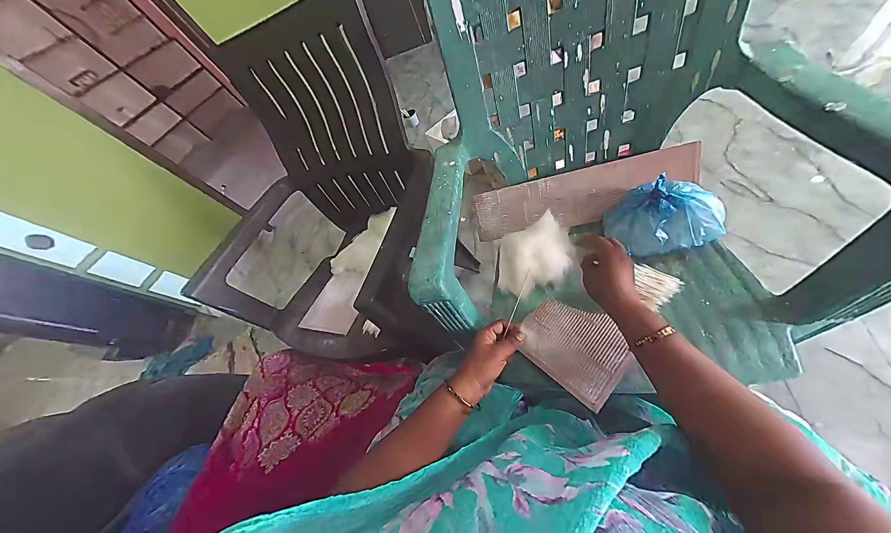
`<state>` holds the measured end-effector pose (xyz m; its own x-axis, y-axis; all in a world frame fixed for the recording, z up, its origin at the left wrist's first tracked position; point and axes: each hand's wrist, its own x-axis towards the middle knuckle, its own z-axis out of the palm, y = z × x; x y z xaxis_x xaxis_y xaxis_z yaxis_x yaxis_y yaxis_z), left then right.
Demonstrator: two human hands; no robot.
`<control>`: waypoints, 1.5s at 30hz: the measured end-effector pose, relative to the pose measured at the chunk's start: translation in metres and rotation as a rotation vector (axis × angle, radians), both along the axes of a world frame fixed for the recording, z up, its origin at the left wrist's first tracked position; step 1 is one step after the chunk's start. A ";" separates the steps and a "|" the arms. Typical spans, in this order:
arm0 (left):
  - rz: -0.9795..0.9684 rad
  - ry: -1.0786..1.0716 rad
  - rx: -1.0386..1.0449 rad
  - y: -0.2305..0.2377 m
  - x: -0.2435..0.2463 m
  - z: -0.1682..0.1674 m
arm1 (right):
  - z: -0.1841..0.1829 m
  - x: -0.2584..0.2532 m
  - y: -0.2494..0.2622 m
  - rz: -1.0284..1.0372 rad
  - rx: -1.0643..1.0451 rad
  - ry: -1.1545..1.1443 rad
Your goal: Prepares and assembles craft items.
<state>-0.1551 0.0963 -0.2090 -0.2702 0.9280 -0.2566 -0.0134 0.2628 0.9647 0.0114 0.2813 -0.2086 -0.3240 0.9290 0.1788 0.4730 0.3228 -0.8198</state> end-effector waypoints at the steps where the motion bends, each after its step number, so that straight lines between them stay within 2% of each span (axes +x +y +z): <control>1: 0.010 0.001 0.007 0.001 0.001 0.000 | 0.003 0.007 -0.010 -0.009 0.020 0.030; 3: 0.042 0.004 0.011 0.004 0.007 0.004 | 0.008 0.019 -0.037 0.036 -0.047 0.083; 8: 0.017 0.028 0.061 0.001 0.024 0.020 | 0.014 0.032 -0.094 0.275 -0.371 0.269; 13: 0.000 0.084 0.096 -0.013 0.041 0.031 | 0.018 0.037 -0.118 0.294 -0.442 0.396; 17: -0.001 0.107 0.124 -0.020 0.049 0.039 | 0.021 0.047 -0.124 0.237 -0.443 0.523; 28: -0.008 0.160 0.091 -0.019 0.066 0.045 | 0.015 0.068 -0.127 0.227 -0.413 0.634; 39: -0.070 -0.056 0.090 -0.014 0.068 0.043 | 0.013 0.067 -0.125 0.176 -0.645 0.828; 45: -0.057 0.003 0.057 -0.008 0.071 0.039 | 0.011 0.063 -0.128 0.158 -0.679 0.861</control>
<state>-0.0846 0.0881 -0.1698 -0.2176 0.9549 -0.2022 0.0026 0.2078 0.9782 0.0747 0.1533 -0.1979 -0.4596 0.8786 -0.1298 -0.3467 -0.3121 -0.8845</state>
